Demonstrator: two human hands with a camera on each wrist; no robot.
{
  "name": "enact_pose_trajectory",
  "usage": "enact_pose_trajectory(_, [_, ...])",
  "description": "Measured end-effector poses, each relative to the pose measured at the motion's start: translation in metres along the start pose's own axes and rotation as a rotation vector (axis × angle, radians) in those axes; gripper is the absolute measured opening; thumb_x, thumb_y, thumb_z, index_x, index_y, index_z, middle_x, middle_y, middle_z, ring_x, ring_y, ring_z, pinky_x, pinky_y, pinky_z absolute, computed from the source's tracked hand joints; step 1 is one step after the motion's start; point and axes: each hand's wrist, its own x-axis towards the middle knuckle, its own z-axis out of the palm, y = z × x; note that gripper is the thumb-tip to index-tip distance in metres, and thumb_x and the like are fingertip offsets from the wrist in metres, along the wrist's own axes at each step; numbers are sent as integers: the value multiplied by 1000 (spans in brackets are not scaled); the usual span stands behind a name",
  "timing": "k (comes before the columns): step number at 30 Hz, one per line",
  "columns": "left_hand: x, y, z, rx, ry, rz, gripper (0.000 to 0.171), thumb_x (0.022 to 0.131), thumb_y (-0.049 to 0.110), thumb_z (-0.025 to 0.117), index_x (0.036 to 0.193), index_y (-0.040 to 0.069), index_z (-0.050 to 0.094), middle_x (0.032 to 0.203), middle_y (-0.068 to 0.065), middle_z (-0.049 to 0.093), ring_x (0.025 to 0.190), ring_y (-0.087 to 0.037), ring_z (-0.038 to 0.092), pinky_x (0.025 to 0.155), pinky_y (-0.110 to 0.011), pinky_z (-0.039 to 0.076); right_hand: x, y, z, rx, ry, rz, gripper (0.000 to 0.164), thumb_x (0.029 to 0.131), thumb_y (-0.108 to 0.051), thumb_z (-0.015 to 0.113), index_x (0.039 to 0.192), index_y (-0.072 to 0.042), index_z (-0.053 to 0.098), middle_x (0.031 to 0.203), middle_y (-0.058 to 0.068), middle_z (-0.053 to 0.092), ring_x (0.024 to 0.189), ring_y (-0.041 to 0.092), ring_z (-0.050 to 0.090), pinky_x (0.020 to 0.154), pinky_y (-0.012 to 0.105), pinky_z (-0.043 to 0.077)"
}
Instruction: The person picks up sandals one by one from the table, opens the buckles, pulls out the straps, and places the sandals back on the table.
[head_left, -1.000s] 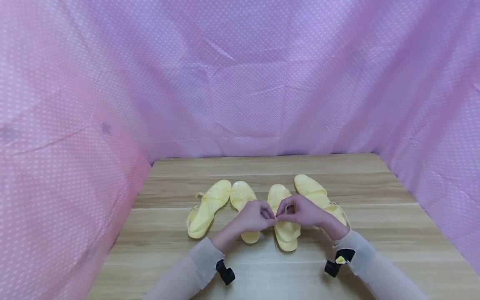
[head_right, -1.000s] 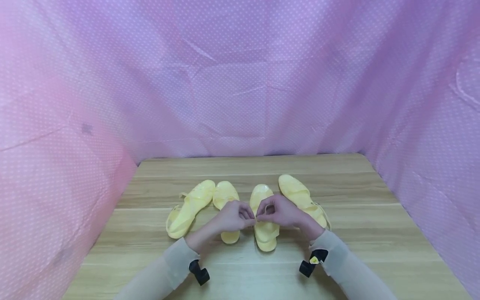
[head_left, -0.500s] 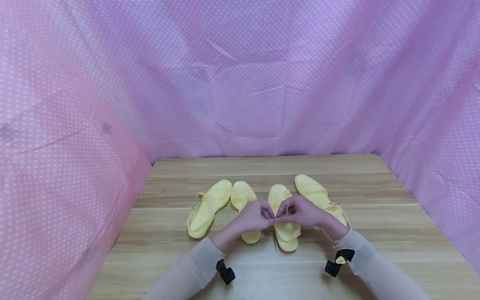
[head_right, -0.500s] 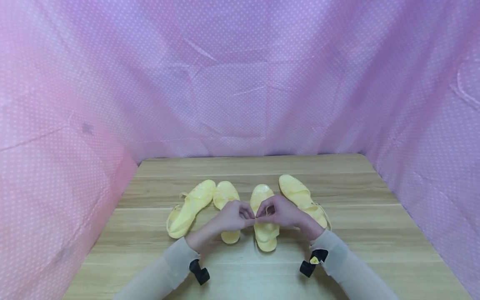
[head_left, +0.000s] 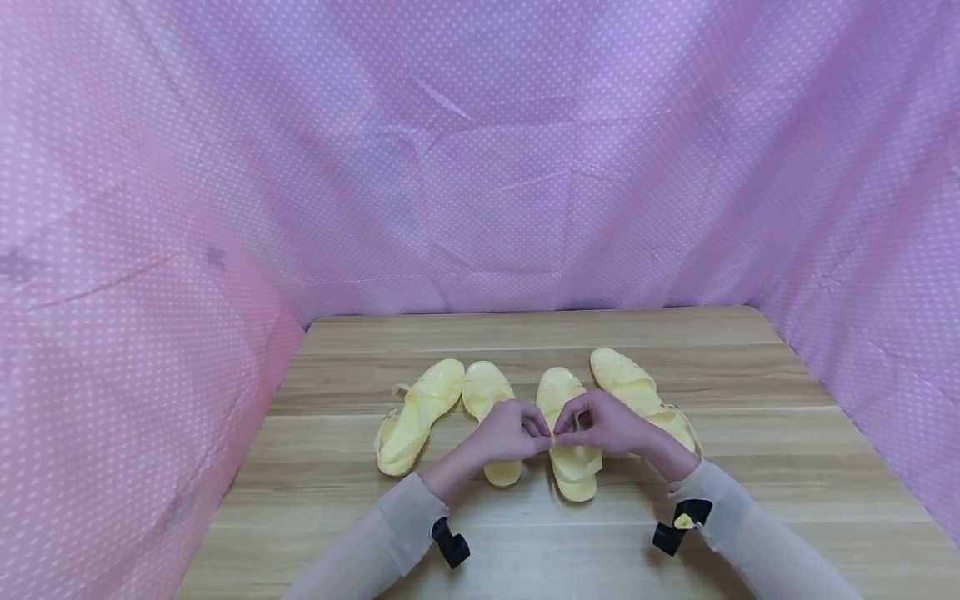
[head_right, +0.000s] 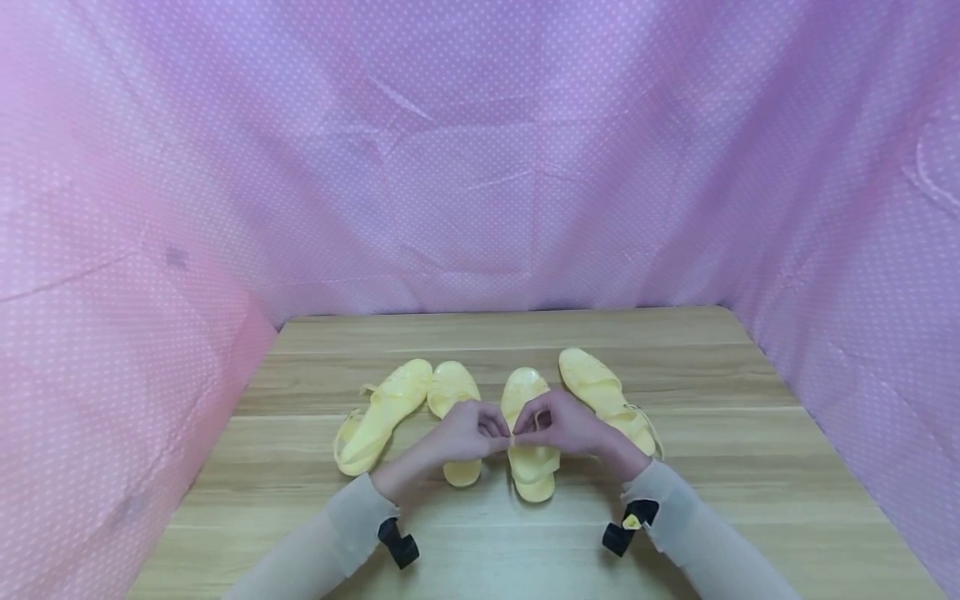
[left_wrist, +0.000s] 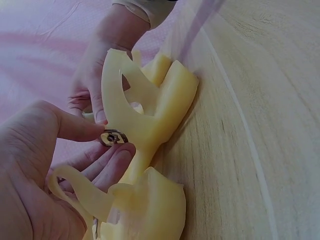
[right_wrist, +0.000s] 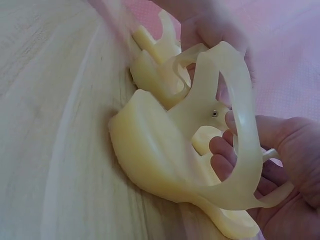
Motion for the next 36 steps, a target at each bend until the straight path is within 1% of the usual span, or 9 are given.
enact_pose_trajectory(14, [0,2,1,9,21,4,8,86,14,82,81,13,76,74,4,74,65,-4,65,65,-20,53,-5,2,0,27,18,20,7,89,-14,86,87,-14,79,70,-1,67,58,0,46,55,17,40])
enact_pose_trajectory(18, [1,1,1,17,18,-5,8,86,14,82,81,15,76,74,5,75,65,-4,65,65,-20,54,-8,2,-2,50,32,37,6,90,-12,85,89,-12,79,75,4,70,62,2,49,58,19,43])
enact_pose_trajectory(20, [1,1,0,19,8,-11,6,86,14,81,82,14,76,75,4,76,66,-4,66,65,-20,54,-10,2,-1,41,47,30,6,91,-13,84,95,-11,79,85,6,74,71,6,57,64,20,50])
enact_pose_trajectory(22, [2,3,-3,38,6,-14,4,85,15,80,88,13,77,78,3,77,68,-5,67,65,-21,55,-13,1,1,19,82,-7,16,93,-14,83,108,-10,77,104,10,76,89,13,66,78,26,59])
enact_pose_trajectory(24, [6,7,-6,75,24,-4,13,84,15,77,96,10,78,83,0,79,72,-7,69,66,-22,56,-19,-2,3,-68,143,-62,33,93,-18,83,123,-12,73,130,16,70,114,24,68,94,40,62])
enact_pose_trajectory(26, [13,14,-10,107,47,9,25,84,16,74,107,7,77,93,-5,80,80,-12,73,71,-25,59,-29,-7,6,-171,216,-117,55,90,-22,86,139,-13,64,150,21,56,136,37,58,106,56,56])
enact_pose_trajectory(29, [30,23,-14,200,80,8,40,91,28,70,125,8,74,115,-11,79,104,-22,75,86,-33,62,-47,-20,14,-321,294,-133,86,81,-33,93,154,-18,51,167,26,35,149,49,41,111,71,45])
enact_pose_trajectory(33, [55,28,-13,346,15,-57,52,102,40,56,146,14,64,150,-9,65,138,-29,62,111,-44,54,-70,-34,38,-364,283,-27,117,69,-47,99,165,-24,36,176,26,12,156,55,24,108,78,43])
enact_pose_trajectory(36, [69,27,-12,414,-52,-114,56,107,42,48,152,10,58,159,-9,57,150,-31,50,123,-46,44,-75,-37,58,-344,247,74,124,68,-45,100,168,-25,30,177,26,2,155,59,26,105,75,48])
